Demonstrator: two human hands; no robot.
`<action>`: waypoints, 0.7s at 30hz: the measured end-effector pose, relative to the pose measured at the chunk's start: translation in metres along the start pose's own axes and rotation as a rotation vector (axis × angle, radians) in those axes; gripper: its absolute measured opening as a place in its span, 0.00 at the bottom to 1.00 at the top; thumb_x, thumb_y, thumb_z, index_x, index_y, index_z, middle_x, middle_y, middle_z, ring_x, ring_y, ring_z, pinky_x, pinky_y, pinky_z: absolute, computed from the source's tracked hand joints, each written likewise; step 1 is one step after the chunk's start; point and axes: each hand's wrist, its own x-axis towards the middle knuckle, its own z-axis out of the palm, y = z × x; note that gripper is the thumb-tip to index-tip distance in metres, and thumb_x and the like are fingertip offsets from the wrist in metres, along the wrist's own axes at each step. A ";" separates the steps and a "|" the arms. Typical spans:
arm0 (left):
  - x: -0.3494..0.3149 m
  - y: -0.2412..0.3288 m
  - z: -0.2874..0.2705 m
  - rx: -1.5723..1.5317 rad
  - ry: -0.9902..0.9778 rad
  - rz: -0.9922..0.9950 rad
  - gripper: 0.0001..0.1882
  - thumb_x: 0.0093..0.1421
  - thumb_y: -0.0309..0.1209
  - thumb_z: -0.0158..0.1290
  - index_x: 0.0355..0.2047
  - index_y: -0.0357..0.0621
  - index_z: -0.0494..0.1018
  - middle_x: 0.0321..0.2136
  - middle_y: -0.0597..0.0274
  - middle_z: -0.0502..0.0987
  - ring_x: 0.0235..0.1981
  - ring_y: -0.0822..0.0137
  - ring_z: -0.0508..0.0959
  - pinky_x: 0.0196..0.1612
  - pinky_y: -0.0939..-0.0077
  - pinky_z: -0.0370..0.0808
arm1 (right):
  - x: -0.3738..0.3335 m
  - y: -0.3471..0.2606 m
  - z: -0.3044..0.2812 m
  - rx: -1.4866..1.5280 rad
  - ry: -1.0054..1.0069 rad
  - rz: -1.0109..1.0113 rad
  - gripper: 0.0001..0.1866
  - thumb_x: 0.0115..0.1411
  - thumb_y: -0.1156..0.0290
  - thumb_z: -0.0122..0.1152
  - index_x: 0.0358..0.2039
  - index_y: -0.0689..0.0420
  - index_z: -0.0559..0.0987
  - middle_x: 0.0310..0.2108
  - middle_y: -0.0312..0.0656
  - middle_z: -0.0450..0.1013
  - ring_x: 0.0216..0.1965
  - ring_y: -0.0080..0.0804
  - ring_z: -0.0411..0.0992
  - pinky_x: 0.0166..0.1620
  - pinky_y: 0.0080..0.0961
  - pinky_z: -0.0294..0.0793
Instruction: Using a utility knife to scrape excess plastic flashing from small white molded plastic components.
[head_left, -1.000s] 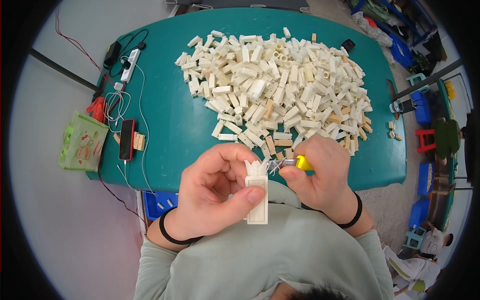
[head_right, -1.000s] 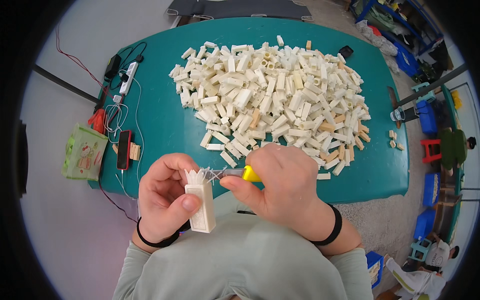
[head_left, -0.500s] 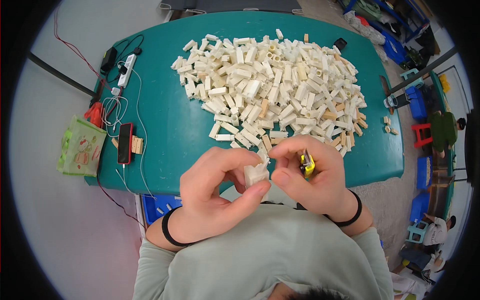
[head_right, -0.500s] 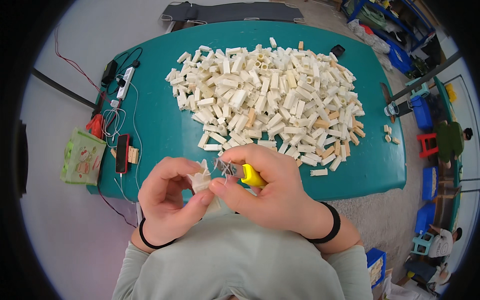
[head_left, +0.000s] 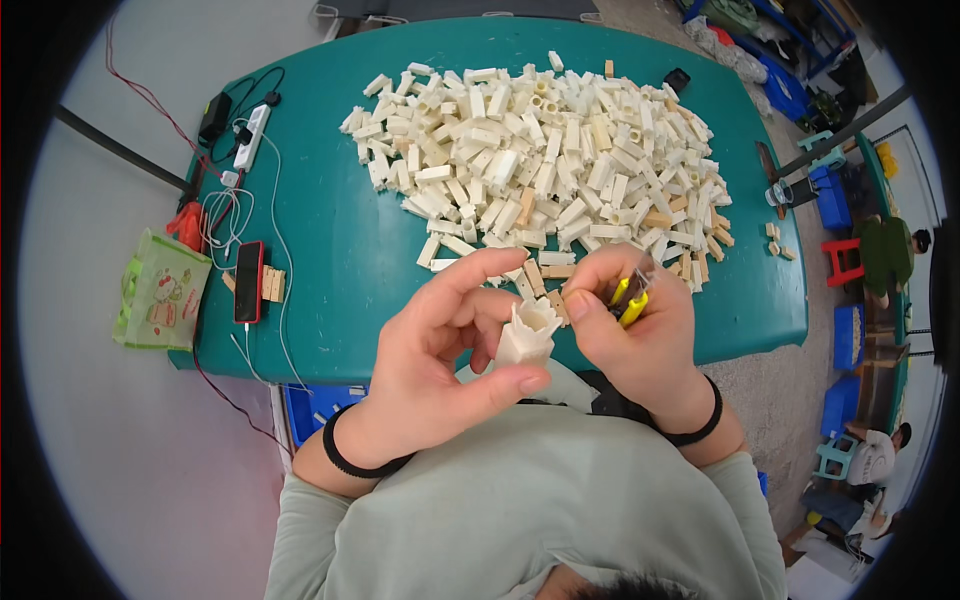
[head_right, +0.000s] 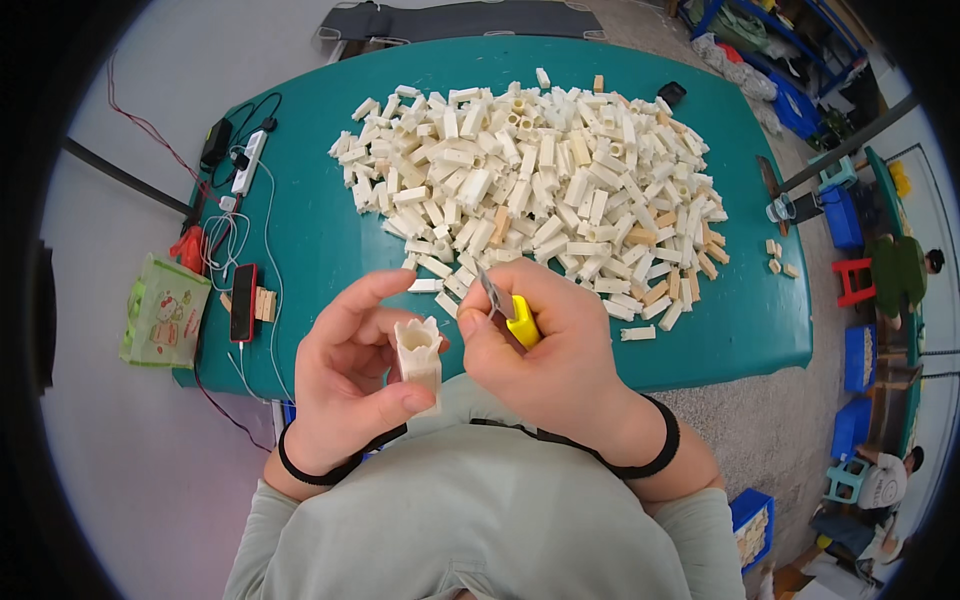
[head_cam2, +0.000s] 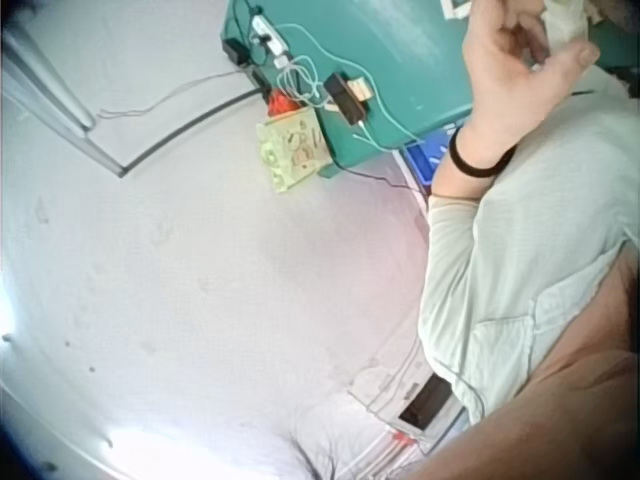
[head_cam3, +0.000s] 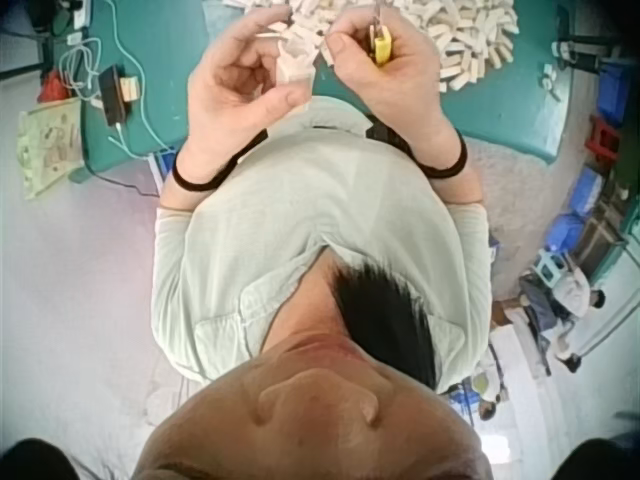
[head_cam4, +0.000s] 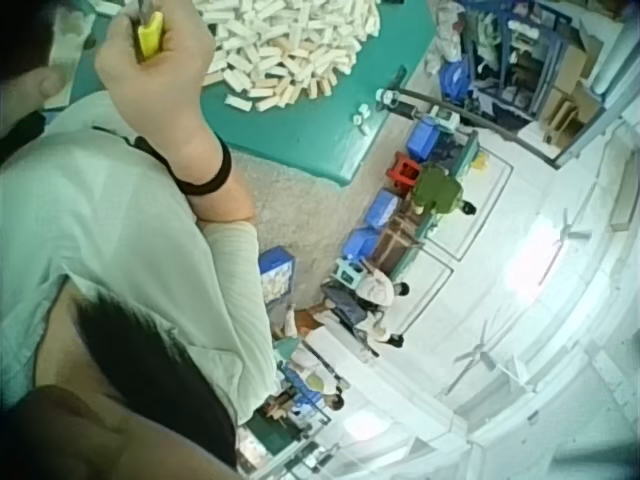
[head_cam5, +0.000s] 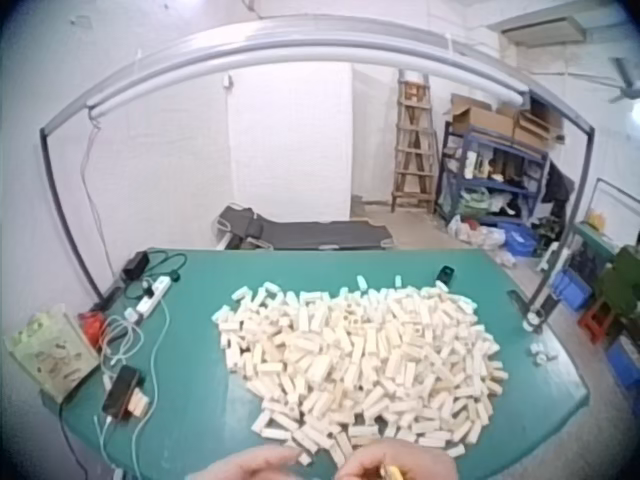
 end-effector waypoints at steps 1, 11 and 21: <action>0.001 -0.001 -0.002 0.001 0.005 0.001 0.25 0.43 0.21 0.60 0.43 0.38 0.67 0.31 0.69 0.72 0.25 0.82 0.67 0.27 0.88 0.63 | 0.000 -0.001 0.001 0.002 -0.005 0.000 0.05 0.46 0.80 0.55 0.26 0.59 0.71 0.21 0.33 0.67 0.22 0.17 0.63 0.24 0.14 0.62; 0.002 0.004 -0.016 0.608 0.103 0.431 0.21 0.38 0.21 0.63 0.36 0.40 0.73 0.32 0.64 0.68 0.29 0.76 0.69 0.30 0.85 0.67 | -0.006 -0.009 -0.004 -0.165 -0.339 -0.080 0.16 0.44 0.72 0.64 0.33 0.59 0.70 0.27 0.35 0.65 0.27 0.19 0.62 0.29 0.14 0.62; 0.007 0.007 -0.010 -0.189 -0.013 0.084 0.21 0.44 0.16 0.57 0.40 0.37 0.70 0.38 0.61 0.67 0.35 0.74 0.71 0.32 0.86 0.69 | 0.002 0.006 0.008 0.028 -0.147 -0.036 0.14 0.44 0.73 0.64 0.33 0.58 0.73 0.28 0.36 0.70 0.27 0.22 0.64 0.28 0.17 0.62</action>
